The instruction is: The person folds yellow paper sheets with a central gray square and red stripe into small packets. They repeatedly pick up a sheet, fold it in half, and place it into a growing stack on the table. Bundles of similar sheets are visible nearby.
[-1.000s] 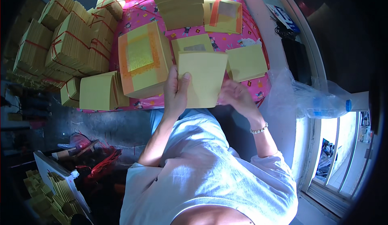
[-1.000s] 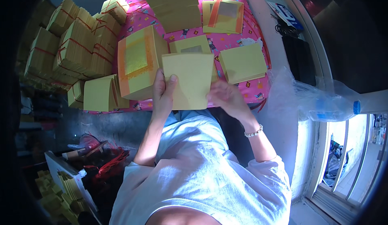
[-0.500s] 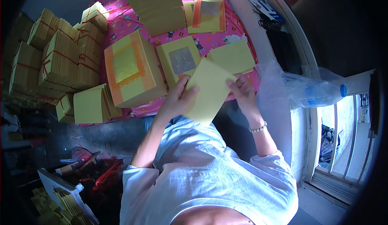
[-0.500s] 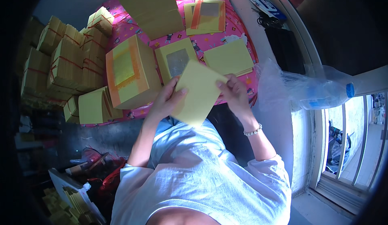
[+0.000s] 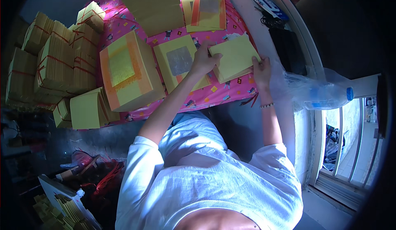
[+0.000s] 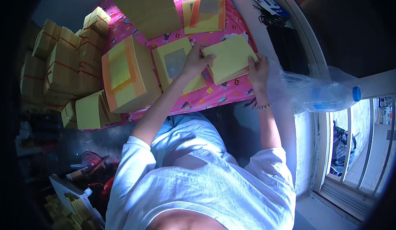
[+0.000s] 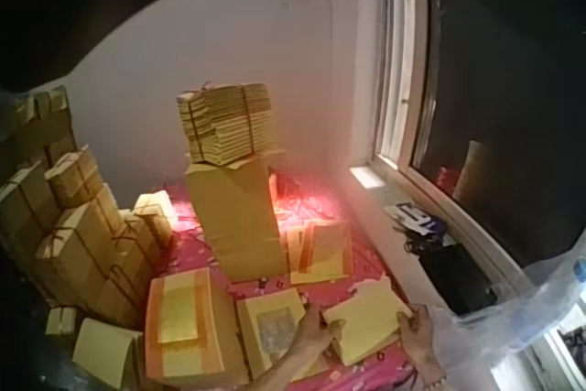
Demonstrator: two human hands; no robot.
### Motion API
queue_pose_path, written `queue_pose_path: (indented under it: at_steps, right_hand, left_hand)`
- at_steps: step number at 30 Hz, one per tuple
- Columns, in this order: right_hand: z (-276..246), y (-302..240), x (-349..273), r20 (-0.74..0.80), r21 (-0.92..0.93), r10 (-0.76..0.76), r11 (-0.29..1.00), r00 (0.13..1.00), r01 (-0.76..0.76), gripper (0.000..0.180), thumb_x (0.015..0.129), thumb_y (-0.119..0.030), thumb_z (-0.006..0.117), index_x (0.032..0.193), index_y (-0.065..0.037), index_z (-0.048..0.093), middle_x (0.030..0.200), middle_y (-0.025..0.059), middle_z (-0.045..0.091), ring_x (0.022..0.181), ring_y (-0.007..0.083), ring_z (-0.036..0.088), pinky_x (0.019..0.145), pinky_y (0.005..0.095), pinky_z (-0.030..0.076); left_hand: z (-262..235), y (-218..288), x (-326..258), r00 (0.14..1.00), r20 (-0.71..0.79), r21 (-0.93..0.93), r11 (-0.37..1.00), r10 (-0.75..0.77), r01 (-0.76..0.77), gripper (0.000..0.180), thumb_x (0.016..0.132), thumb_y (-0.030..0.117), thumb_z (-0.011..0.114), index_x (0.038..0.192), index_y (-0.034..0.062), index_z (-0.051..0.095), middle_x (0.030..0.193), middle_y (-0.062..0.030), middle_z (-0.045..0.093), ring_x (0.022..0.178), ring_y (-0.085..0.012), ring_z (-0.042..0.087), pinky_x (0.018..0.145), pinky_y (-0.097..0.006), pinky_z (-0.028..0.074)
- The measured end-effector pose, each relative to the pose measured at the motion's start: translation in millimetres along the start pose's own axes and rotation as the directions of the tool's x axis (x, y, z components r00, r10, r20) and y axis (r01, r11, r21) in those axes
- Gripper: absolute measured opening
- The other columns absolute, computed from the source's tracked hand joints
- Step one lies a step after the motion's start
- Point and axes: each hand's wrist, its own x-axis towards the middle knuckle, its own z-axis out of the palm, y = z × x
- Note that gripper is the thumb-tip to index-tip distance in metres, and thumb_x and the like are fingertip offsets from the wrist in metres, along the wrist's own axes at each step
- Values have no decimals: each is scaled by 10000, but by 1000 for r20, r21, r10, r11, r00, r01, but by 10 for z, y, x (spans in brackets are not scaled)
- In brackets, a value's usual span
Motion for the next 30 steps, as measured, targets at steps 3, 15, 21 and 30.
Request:
queue_pose_path:
  at_steps: [3, 15, 21, 30]
  right_hand:
    - [23, 164, 6, 0, -216, -60, 975, 998, 58, 254, 896, -146, 607, 1051, 29, 510, 796, 77, 589, 637, 127, 572, 570, 283, 469]
    - [116, -62, -134, 58, -747, -323, 613, 945, 255, 255, 856, -148, 628, 1048, -21, 520, 1009, 181, 531, 944, 371, 545, 777, 442, 469]
    - [185, -421, -162, 36, -559, -528, 693, 848, 455, 157, 855, -63, 617, 1005, -22, 594, 863, 113, 550, 780, 194, 606, 661, 318, 490]
    - [713, -908, -639, 646, -155, -490, 667, 585, 729, 185, 754, -56, 683, 929, -50, 622, 857, 79, 581, 774, 241, 599, 663, 375, 499]
  left_hand:
    - [29, -192, 53, 1000, -25, 59, 998, -8, 9, 423, 783, 118, 691, 1130, -5, 483, 964, -166, 640, 867, -244, 660, 744, -348, 528]
    - [100, -216, -107, 943, -85, 470, 847, 322, -247, 422, 799, 148, 672, 1164, 19, 503, 960, -173, 560, 776, -298, 606, 679, -356, 489]
    - [-105, -210, -376, 922, -182, 387, 887, 342, -253, 364, 854, 79, 587, 1201, 31, 490, 1046, -200, 506, 949, -324, 562, 771, -397, 476]
    - [-658, -106, -1438, 943, -76, 596, 773, 324, -217, 440, 775, -34, 556, 1204, -2, 465, 1127, -216, 494, 1044, -400, 489, 890, -455, 410]
